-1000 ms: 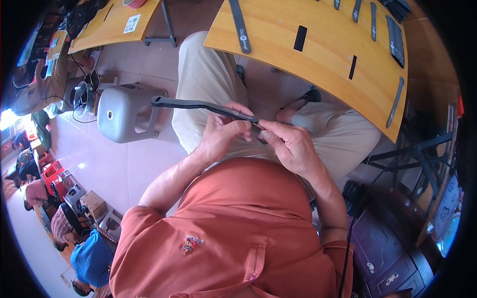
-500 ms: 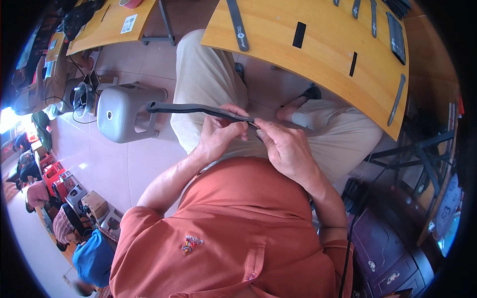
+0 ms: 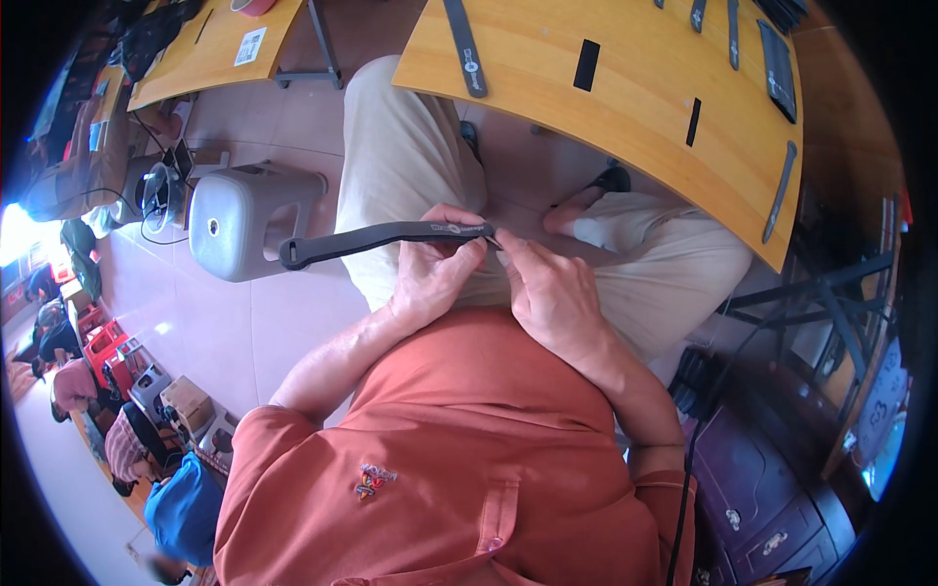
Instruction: The recorder is inspecting and arranging several silicone watch bands on a wooden table.
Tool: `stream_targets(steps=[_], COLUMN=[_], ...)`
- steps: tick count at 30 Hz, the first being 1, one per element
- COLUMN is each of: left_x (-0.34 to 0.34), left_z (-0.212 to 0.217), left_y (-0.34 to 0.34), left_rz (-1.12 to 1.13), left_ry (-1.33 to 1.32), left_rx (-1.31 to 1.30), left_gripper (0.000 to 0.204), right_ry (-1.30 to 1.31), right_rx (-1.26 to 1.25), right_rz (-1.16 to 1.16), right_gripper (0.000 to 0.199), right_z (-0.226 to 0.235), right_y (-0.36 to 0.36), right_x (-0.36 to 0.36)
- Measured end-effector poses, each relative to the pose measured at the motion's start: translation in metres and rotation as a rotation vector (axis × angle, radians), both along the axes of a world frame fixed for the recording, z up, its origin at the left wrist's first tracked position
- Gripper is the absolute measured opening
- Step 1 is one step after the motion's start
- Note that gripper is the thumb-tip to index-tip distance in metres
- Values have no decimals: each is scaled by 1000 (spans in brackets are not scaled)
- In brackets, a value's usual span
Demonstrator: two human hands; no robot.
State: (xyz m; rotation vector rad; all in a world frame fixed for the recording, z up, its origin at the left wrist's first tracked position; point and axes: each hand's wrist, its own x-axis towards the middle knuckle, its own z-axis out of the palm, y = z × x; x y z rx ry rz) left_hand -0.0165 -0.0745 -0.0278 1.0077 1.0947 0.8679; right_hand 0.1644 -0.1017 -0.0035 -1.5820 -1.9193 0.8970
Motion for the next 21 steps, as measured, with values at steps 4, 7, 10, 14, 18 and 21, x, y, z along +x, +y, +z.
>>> stream_targets(steps=[4, 7, 10, 14, 18, 21], left_x=[6, 12, 13, 13, 14, 15], left_z=[-1, 2, -4, -8, -8, -7], left_y=[-4, -4, -5, -7, -7, -7], left_rz=[52, 96, 109, 101, 91, 98], left_ry=[3, -13, 0, 14, 24, 41], left_rx=[-28, -67, -52, -12, -9, 11], left_gripper=[15, 15, 15, 15, 15, 15], right_ry=[349, 63, -89, -31, -48, -115], right_rx=[-158, 65, 135, 63, 55, 61], right_rz=[-47, -79, -54, -39, -10, 9], right_gripper=[32, 34, 36, 44, 43, 40], right_z=[-16, -11, -12, -12, -11, -11], right_y=[-1, -4, -3, -2, -3, -2], right_x=[2, -6, -6, -2, -1, 0])
